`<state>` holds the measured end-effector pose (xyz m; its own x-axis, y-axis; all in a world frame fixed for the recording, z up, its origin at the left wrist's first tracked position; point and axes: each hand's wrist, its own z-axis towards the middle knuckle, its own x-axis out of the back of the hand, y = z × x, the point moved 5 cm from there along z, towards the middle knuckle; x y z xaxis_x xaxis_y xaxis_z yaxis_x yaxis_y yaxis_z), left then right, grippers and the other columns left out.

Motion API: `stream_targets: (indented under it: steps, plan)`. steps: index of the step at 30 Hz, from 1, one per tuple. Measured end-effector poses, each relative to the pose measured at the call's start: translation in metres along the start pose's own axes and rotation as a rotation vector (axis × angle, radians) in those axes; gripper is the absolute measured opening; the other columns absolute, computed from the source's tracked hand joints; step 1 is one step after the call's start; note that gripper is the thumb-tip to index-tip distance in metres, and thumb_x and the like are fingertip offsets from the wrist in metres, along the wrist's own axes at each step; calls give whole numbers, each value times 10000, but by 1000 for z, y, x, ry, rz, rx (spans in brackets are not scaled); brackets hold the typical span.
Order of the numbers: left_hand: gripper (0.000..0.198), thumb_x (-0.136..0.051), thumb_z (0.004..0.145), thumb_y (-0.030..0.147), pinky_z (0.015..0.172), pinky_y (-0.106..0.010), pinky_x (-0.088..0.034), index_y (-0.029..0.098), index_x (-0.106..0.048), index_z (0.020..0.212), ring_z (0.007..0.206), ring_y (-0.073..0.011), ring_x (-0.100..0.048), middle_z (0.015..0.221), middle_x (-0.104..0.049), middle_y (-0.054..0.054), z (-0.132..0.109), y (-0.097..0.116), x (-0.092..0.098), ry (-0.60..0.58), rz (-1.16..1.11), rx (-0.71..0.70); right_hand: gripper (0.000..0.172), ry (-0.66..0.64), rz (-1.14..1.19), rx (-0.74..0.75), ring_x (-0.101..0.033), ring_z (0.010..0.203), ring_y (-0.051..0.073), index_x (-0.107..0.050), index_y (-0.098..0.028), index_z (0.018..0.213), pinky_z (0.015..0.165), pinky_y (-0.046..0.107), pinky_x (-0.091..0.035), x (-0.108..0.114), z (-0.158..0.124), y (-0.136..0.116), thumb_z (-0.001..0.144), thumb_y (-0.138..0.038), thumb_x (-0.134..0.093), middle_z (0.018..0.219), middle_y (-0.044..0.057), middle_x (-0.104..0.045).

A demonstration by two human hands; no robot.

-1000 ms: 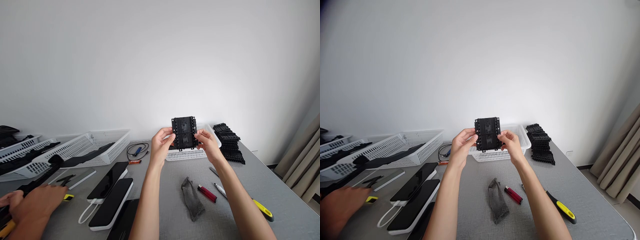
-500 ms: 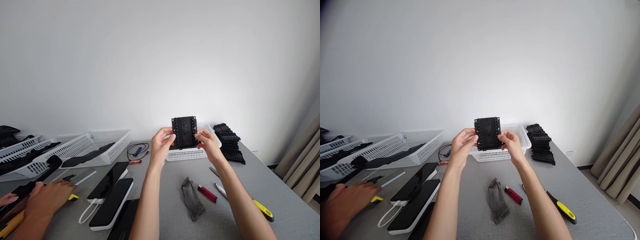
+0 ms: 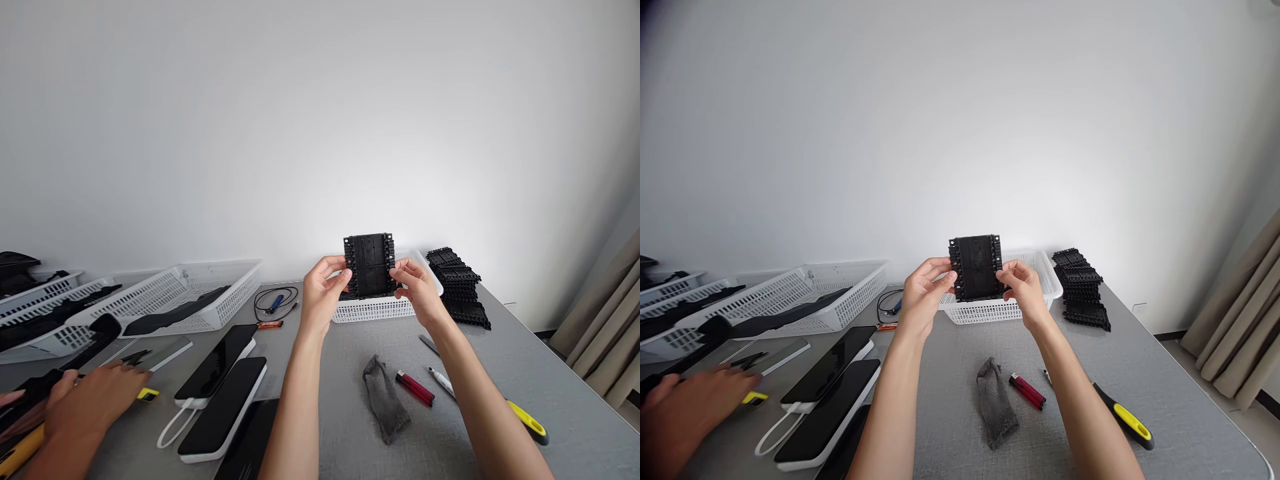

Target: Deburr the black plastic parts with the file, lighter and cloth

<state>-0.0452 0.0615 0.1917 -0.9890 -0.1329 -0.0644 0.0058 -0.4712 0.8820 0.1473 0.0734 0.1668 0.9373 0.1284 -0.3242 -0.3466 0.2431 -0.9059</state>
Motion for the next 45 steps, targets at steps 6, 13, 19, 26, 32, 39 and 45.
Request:
stream_targets:
  steps: [6,13,19,26,32,39,45]
  plan:
    - [413,-822,682,437,591,-239,-475,185,-689,982,768,-166,-635,1007,-724,-89,0,0,0,1,7,-14,303,-11,2,-2,-422,689,149,-564,-242,694,510,245,-375,0,0,0,642,-428,-798,686,-25,-438]
    - [498,-829,679,454,617,-254,-500,166,-717,1070,781,-181,-648,915,-750,-90,-2,1,0,1,-13,28,328,5,20,15,-406,676,142,-578,-235,710,498,241,-389,1,0,0,634,-438,-824,690,-28,-446]
    - [636,-849,675,454,671,-286,-522,157,-710,1221,826,-212,-667,970,-773,-106,-3,-3,-3,-63,-6,64,357,19,-19,80,-421,642,131,-598,-228,748,485,246,-416,1,0,-2,653,-486,-824,684,-30,-471]
    - [695,-811,723,478,624,-305,-601,156,-648,1317,717,-160,-592,842,-757,-54,-6,-4,-6,-159,0,112,358,8,-103,179,-472,644,121,-606,-211,789,491,229,-454,3,-5,-13,715,-504,-799,697,-22,-492]
    - [613,-844,673,417,553,-276,-611,107,-687,1178,654,-122,-576,863,-743,-66,-6,-2,-4,-141,-19,131,312,-62,-277,177,-545,703,135,-645,-199,912,560,248,-500,12,-14,-19,802,-478,-729,771,-1,-584]
    - [578,-840,653,362,540,-286,-626,118,-660,1146,652,-123,-573,758,-690,-18,-8,2,-5,-117,-76,159,330,-94,-610,92,-618,828,188,-658,-206,1111,647,297,-511,52,-42,2,913,-463,-597,909,45,-664]
    - [574,-842,643,358,538,-271,-622,120,-659,1132,654,-122,-579,732,-674,-10,-9,6,-4,-95,-88,157,272,-134,-999,-32,-674,896,227,-694,-235,1096,804,373,-533,86,-114,53,964,-398,-521,1017,68,-723]
